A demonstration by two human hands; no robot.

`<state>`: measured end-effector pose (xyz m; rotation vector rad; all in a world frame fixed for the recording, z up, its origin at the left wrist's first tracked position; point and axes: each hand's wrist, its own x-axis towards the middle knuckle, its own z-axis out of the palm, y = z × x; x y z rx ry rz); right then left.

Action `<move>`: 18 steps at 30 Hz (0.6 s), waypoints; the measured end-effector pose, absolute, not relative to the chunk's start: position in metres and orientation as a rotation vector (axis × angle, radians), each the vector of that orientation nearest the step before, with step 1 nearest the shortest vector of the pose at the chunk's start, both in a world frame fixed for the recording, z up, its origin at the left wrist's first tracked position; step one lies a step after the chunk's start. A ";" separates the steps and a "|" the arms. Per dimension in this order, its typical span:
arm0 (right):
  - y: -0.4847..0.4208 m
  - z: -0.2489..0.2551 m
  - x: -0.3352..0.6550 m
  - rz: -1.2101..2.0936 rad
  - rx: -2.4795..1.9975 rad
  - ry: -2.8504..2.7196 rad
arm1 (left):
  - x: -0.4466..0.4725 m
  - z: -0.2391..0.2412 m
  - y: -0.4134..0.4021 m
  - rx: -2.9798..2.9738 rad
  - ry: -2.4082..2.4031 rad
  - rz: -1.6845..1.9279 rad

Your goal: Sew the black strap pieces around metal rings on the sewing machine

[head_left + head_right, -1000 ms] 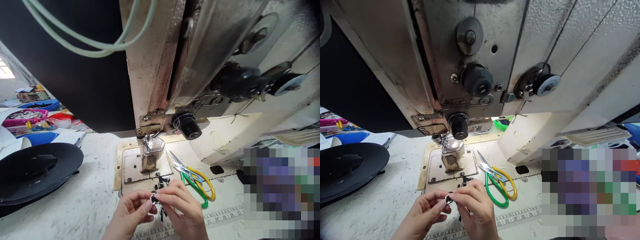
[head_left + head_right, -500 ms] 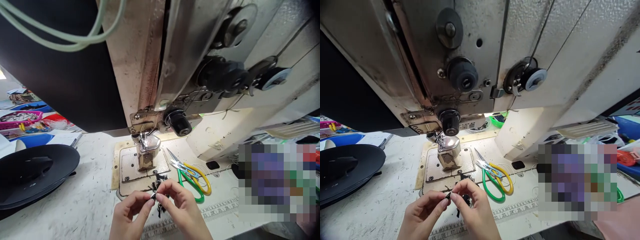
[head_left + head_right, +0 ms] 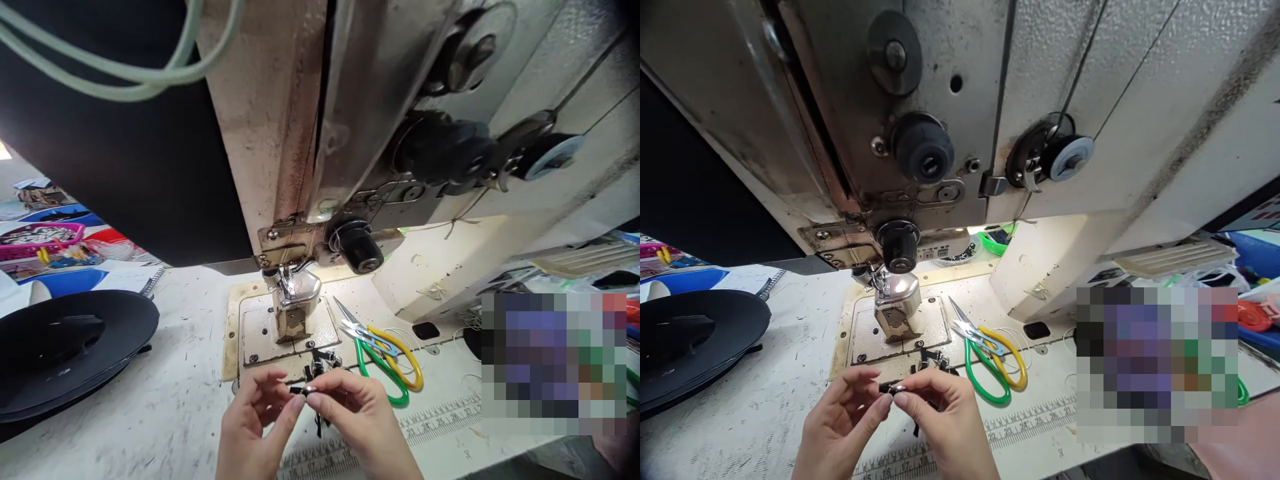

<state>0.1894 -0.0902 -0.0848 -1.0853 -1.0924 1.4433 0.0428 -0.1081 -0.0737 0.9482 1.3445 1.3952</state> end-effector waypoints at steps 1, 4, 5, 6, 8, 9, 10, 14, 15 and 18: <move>-0.090 -0.086 0.189 1.473 -1.055 -1.046 | 0.043 -0.073 -0.107 0.910 1.318 1.377; -0.088 -0.085 0.187 1.496 -1.024 -0.987 | 0.044 -0.068 -0.105 0.876 1.268 1.311; -0.088 -0.084 0.187 1.493 -1.024 -0.985 | 0.044 -0.066 -0.105 0.862 1.268 1.308; -0.088 -0.083 0.187 1.492 -1.029 -0.988 | 0.045 -0.064 -0.105 0.838 1.272 1.313; -0.087 -0.080 0.188 1.486 -1.037 -1.000 | 0.046 -0.061 -0.105 0.783 1.279 1.331; -0.087 -0.079 0.188 1.490 -1.038 -1.005 | 0.046 -0.061 -0.105 0.766 1.277 1.336; -0.087 -0.079 0.189 1.497 -1.038 -1.007 | 0.046 -0.061 -0.105 0.756 1.273 1.341; -0.088 -0.081 0.186 1.522 -1.027 -0.928 | 0.049 -0.076 -0.104 0.723 1.245 1.416; -0.089 -0.084 0.184 1.523 -1.020 -0.895 | 0.050 -0.082 -0.104 0.703 1.230 1.444; -0.089 -0.092 0.178 1.522 -0.998 -0.838 | 0.055 -0.098 -0.102 0.623 1.196 1.489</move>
